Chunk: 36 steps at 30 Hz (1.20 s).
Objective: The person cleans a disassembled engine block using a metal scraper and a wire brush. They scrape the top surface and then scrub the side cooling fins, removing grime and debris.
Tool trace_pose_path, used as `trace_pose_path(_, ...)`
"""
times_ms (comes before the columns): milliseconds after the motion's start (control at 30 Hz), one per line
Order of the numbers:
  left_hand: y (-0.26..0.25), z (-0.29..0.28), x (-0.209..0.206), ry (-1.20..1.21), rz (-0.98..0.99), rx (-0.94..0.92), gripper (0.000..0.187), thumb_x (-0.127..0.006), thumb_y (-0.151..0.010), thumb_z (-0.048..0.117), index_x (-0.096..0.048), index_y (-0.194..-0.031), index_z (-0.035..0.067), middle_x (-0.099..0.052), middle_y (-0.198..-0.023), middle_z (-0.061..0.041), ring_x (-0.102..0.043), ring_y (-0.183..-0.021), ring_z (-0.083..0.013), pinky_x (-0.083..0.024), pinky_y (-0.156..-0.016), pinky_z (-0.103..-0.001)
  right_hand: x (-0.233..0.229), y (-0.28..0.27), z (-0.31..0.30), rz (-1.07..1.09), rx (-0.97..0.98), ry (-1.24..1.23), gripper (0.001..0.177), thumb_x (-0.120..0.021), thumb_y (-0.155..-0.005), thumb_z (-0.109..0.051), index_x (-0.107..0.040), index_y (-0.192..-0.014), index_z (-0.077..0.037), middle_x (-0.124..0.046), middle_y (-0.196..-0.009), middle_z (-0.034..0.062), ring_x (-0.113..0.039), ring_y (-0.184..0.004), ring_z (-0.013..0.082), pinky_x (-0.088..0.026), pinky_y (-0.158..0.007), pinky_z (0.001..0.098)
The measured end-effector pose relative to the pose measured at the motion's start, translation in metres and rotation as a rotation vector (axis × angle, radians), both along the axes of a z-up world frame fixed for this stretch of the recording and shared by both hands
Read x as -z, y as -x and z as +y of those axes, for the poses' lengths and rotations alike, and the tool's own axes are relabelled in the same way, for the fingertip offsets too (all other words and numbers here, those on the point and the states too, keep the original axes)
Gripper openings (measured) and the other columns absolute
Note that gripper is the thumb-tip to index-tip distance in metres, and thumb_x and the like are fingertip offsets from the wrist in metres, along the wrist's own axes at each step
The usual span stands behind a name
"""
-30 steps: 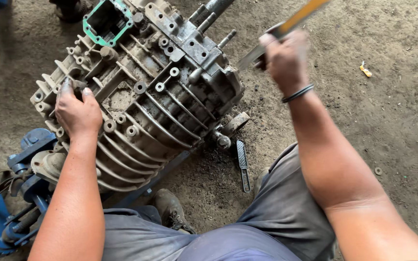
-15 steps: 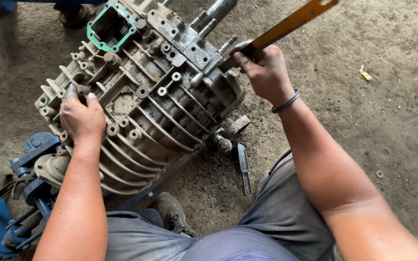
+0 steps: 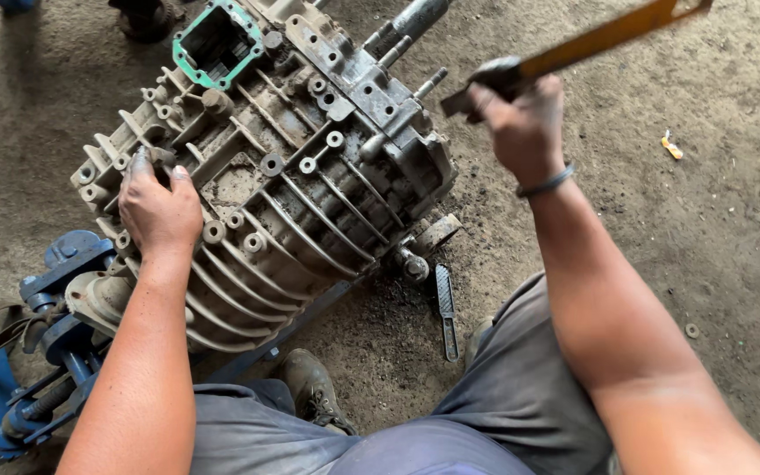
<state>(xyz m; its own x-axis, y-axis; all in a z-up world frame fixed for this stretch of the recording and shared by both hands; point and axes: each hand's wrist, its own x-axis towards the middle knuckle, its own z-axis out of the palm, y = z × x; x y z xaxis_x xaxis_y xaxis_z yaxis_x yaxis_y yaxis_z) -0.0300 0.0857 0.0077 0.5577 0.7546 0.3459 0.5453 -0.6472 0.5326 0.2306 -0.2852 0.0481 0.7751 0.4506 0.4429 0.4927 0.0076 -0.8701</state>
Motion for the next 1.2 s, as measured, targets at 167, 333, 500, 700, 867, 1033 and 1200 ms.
trace_pose_path(167,-0.003,0.004,0.005,-0.093,0.053,-0.003,0.028,-0.069,-0.100,0.017,-0.064,-0.119,-0.003,-0.069,-0.112,-0.022,-0.065,-0.107,-0.0382,-0.048,-0.099,-0.049,0.030,0.002,0.011,-0.084,-0.135,0.051,0.007,-0.069,-0.104,-0.002,-0.075,-0.106,-0.003,-0.077,-0.098,0.0117,-0.074,-0.087,0.0180,-0.065,-0.079,0.0311)
trace_pose_path(333,0.001,0.006,0.009,-0.065,-0.008,0.028,0.027,-0.068,-0.098,0.016,-0.066,-0.118,-0.002,-0.069,-0.113,-0.023,-0.065,-0.107,-0.0396,-0.048,-0.098,-0.049,0.017,-0.007,0.000,0.010,-0.150,0.005,0.007,-0.067,-0.105,-0.005,-0.074,-0.105,-0.006,-0.077,-0.098,0.0105,-0.076,-0.084,0.0170,-0.065,-0.075,0.0324)
trace_pose_path(500,0.000,0.005,0.010,-0.103,-0.022,0.042,0.028,-0.069,-0.098,0.017,-0.066,-0.117,-0.004,-0.069,-0.114,-0.025,-0.064,-0.107,-0.0416,-0.048,-0.097,-0.050,0.004,0.011,0.005,0.203,-0.148,0.134,0.011,-0.064,-0.105,-0.009,-0.072,-0.103,-0.001,-0.075,-0.090,0.0135,-0.072,-0.072,0.0200,-0.059,-0.059,0.0364)
trace_pose_path(700,0.002,0.004,0.007,-0.081,-0.029,0.047,0.026,-0.069,-0.097,0.016,-0.067,-0.116,-0.001,-0.070,-0.115,-0.023,-0.064,-0.109,-0.0407,-0.047,-0.099,-0.050,-0.006,0.012,0.008,0.498,-0.383,-0.277,0.009,-0.068,-0.103,-0.003,-0.068,-0.108,0.003,-0.075,-0.101,0.0144,-0.077,-0.092,0.0225,-0.067,-0.085,0.0391)
trace_pose_path(867,0.000,0.006,0.009,-0.118,-0.026,0.051,0.032,-0.070,-0.097,0.017,-0.065,-0.121,-0.005,-0.068,-0.118,-0.024,-0.064,-0.110,-0.0408,-0.046,-0.100,-0.049,-0.005,0.016,0.018,0.398,-0.215,-0.253,0.008,-0.069,-0.103,-0.005,-0.068,-0.100,0.002,-0.074,-0.091,0.0148,-0.077,-0.082,0.0229,-0.068,-0.079,0.0408)
trace_pose_path(1033,0.000,0.007,0.009,-0.062,0.017,0.028,0.028,-0.068,-0.099,0.016,-0.065,-0.119,-0.003,-0.068,-0.118,-0.022,-0.064,-0.111,-0.0382,-0.046,-0.101,-0.048,-0.001,0.018,0.025,0.302,-0.153,-0.158,0.012,-0.068,-0.103,-0.009,-0.068,-0.098,0.001,-0.075,-0.091,0.0141,-0.078,-0.082,0.0221,-0.067,-0.079,0.0392)
trace_pose_path(1200,-0.001,0.005,0.008,-0.059,0.019,0.023,0.032,-0.069,-0.099,0.016,-0.063,-0.121,-0.005,-0.068,-0.117,-0.023,-0.064,-0.111,-0.0383,-0.047,-0.100,-0.048,-0.003,0.016,0.023,0.368,-0.149,-0.219,0.013,-0.068,-0.104,-0.010,-0.067,-0.097,0.001,-0.074,-0.088,0.0140,-0.078,-0.080,0.0227,-0.070,-0.078,0.0401)
